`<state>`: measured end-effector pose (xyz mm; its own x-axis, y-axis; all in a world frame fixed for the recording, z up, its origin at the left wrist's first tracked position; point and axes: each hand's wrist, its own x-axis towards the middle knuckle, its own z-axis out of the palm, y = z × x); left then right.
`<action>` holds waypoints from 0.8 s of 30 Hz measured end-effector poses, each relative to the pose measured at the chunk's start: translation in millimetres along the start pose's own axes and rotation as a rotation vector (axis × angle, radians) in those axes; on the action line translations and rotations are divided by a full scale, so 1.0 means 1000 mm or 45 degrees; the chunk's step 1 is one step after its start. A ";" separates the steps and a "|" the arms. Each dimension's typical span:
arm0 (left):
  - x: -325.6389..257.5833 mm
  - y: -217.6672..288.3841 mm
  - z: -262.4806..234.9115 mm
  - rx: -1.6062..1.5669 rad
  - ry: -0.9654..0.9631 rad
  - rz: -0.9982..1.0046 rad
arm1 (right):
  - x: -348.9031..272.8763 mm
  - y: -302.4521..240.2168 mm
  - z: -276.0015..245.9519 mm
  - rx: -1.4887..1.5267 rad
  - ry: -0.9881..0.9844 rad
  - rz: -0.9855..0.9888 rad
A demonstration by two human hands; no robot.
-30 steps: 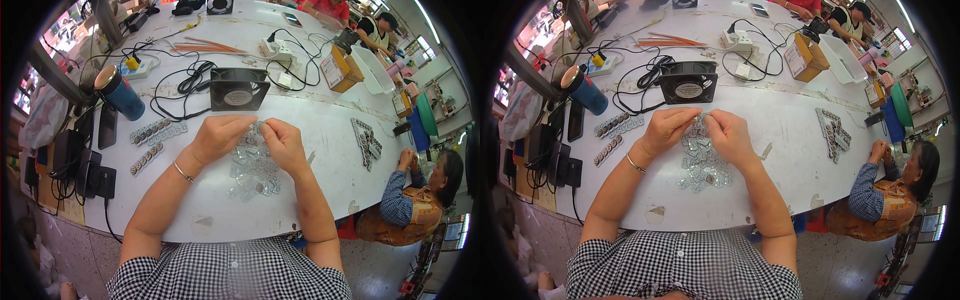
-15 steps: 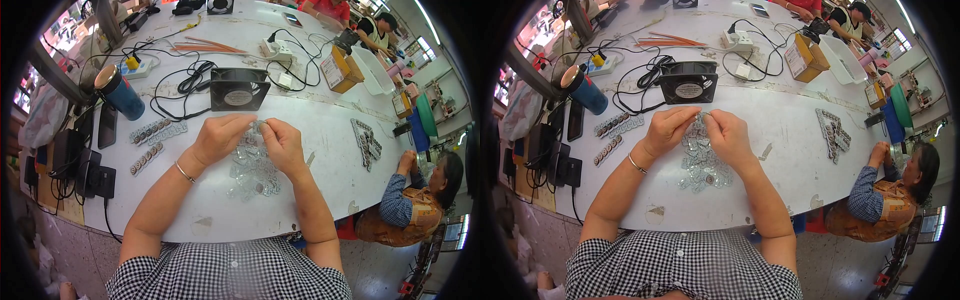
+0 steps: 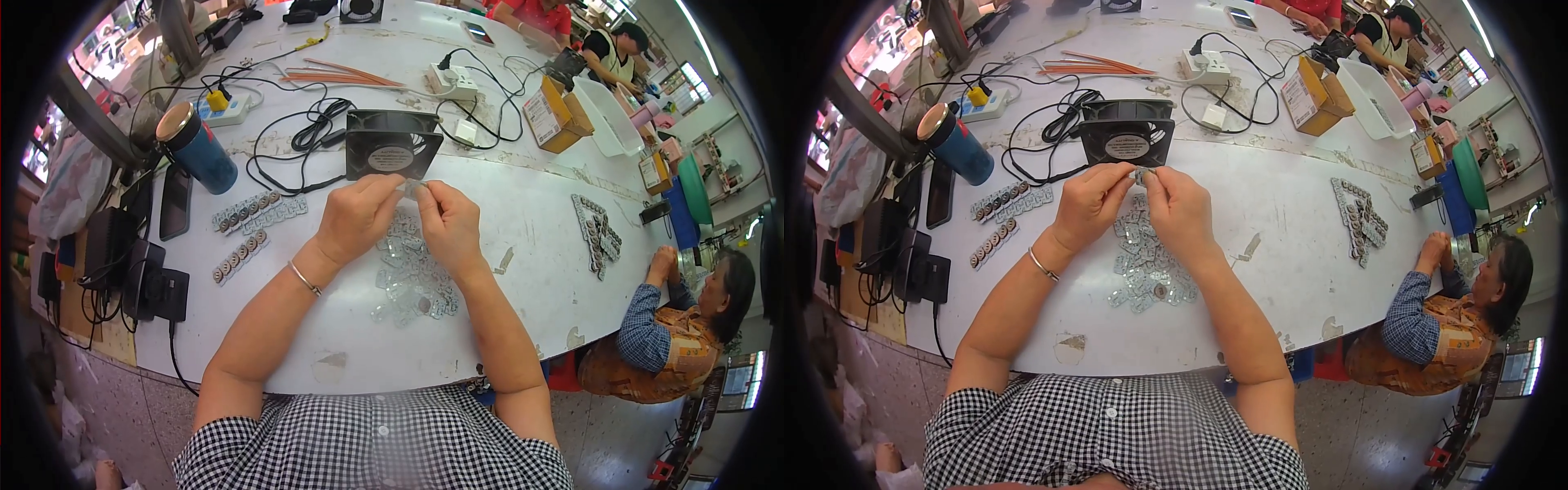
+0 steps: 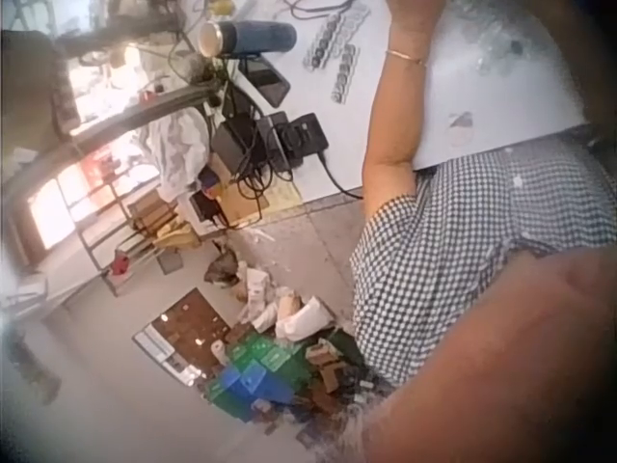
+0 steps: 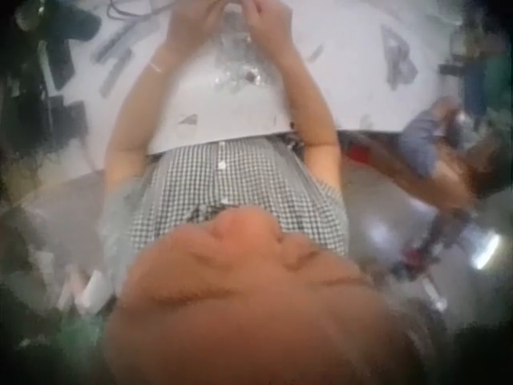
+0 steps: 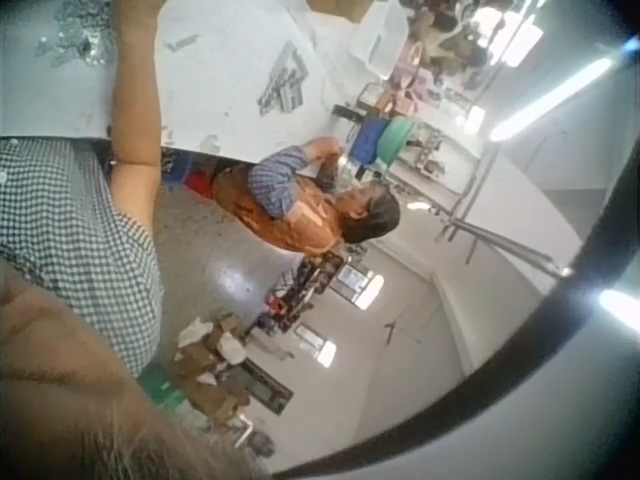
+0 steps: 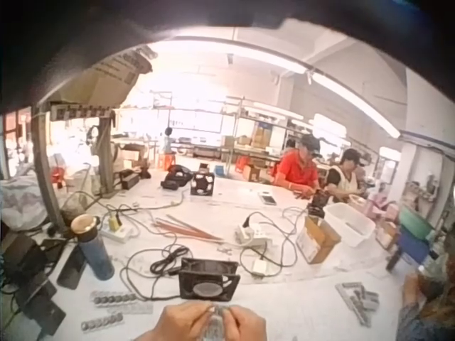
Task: The recorder is sorting and assembling small electronic components, testing them against a point on the table to ensure their LEDs light up correctly.
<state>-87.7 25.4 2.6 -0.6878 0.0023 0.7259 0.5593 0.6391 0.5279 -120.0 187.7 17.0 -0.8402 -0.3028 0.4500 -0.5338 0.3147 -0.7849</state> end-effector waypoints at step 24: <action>-0.005 0.017 0.003 -0.419 -0.321 -0.331 | -0.001 -0.009 -0.050 -0.177 -0.657 0.244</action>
<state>-76.1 39.1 6.7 -0.8919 0.0875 0.4436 0.4430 0.3663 0.8183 -118.7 230.7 45.0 -0.7860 -0.6182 0.0106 -0.4131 0.5123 -0.7529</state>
